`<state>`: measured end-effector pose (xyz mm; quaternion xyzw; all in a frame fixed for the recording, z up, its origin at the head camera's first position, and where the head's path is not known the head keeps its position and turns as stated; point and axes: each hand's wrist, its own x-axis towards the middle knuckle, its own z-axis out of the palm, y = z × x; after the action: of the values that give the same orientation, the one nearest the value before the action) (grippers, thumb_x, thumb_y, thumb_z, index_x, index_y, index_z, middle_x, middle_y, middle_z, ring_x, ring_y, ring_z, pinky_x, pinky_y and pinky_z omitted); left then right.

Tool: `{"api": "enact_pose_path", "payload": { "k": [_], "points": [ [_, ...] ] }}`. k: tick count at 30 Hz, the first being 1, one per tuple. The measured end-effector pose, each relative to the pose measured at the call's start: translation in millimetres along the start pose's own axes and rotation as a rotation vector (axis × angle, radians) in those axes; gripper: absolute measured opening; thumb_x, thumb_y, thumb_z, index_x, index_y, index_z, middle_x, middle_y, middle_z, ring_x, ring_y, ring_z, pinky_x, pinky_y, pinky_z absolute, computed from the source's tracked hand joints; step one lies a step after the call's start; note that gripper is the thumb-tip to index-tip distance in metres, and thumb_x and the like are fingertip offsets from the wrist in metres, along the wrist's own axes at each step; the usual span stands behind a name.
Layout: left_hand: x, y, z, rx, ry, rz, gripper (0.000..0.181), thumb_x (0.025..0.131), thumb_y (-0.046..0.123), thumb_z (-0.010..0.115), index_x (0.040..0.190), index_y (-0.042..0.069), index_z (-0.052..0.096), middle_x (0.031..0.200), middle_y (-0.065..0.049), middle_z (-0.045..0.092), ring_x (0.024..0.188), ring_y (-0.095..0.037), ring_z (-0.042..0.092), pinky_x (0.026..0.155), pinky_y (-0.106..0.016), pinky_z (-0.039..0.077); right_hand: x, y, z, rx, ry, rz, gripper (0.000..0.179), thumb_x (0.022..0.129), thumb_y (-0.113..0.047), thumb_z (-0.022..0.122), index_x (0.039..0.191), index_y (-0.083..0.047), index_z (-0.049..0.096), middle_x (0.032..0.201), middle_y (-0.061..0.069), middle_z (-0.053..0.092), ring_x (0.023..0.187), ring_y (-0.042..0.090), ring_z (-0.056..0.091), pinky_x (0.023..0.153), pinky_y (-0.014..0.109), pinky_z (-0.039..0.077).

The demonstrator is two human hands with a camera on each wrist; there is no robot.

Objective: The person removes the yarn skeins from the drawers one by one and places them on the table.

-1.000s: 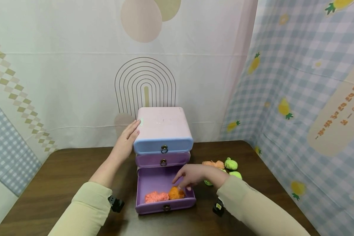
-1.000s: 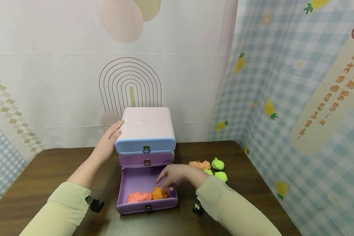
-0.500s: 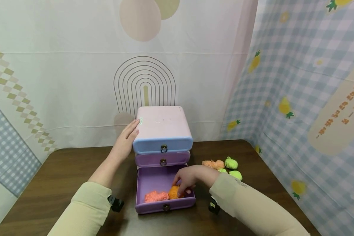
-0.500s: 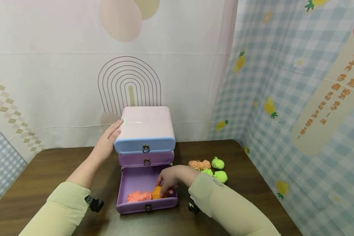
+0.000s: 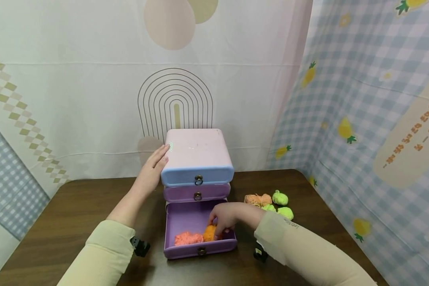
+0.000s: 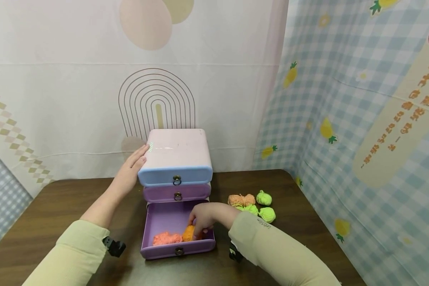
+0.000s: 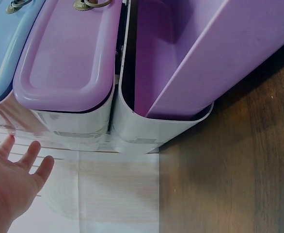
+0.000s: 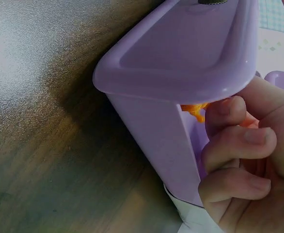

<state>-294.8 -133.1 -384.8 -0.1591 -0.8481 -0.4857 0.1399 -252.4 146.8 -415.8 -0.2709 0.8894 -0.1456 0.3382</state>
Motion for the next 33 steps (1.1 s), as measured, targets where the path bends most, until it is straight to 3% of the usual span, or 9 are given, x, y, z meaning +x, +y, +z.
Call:
{"api": "enact_pose_path", "payload": {
  "k": [8, 12, 20, 27, 33],
  "points": [
    [0.0, -0.6, 0.3, -0.001, 0.007, 0.003, 0.052, 0.105, 0.044, 0.041, 0.154, 0.026, 0.039, 0.162, -0.008, 0.026, 0.149, -0.030, 0.019, 0.117, -0.059, 0.014, 2.0, -1, -1, 0.006, -0.102, 0.015, 0.026, 0.086, -0.010, 0.074, 0.111, -0.015, 0.071, 0.055, -0.002, 0.061, 0.043, 0.007, 0.050, 0.044, 0.023, 0.043],
    [0.3, -1.0, 0.6, -0.006, 0.004, 0.004, 0.052, 0.105, 0.044, 0.041, 0.154, 0.025, 0.039, 0.162, -0.009, 0.026, 0.149, -0.030, 0.019, 0.117, -0.059, 0.014, 2.4, -1, -1, -0.010, -0.108, 0.019, 0.026, 0.086, -0.010, 0.073, 0.112, -0.016, 0.072, 0.054, -0.002, 0.059, 0.042, 0.008, 0.049, 0.046, 0.025, 0.045],
    [0.2, 0.2, 0.4, -0.005, 0.002, 0.000, 0.053, 0.105, 0.045, 0.040, 0.154, 0.026, 0.038, 0.163, -0.008, 0.025, 0.149, -0.030, 0.018, 0.117, -0.060, 0.014, -1.4, 5, 2, -0.009, 0.005, -0.052, 0.029, 0.082, -0.008, 0.077, 0.110, -0.015, 0.075, 0.061, -0.004, 0.061, 0.045, 0.007, 0.050, 0.046, 0.027, 0.049],
    [0.0, 1.8, 0.1, -0.010, 0.006, 0.005, 0.052, 0.105, 0.043, 0.041, 0.154, 0.024, 0.039, 0.162, -0.010, 0.026, 0.149, -0.031, 0.019, 0.117, -0.059, 0.014, -4.9, 10, 3, 0.068, 0.102, -0.120, 0.034, 0.079, -0.012, 0.083, 0.111, -0.015, 0.076, 0.060, -0.005, 0.061, 0.045, 0.008, 0.052, 0.042, 0.023, 0.045],
    [-0.2, 2.2, 0.6, -0.012, 0.006, 0.002, 0.052, 0.105, 0.043, 0.041, 0.154, 0.024, 0.039, 0.162, -0.010, 0.026, 0.149, -0.031, 0.019, 0.117, -0.059, 0.014, -6.3, 18, 1, 0.103, 0.197, -0.155, 0.037, 0.076, -0.019, 0.086, 0.112, -0.017, 0.076, 0.069, -0.008, 0.063, 0.052, 0.007, 0.055, 0.049, 0.024, 0.048]
  ]
}}
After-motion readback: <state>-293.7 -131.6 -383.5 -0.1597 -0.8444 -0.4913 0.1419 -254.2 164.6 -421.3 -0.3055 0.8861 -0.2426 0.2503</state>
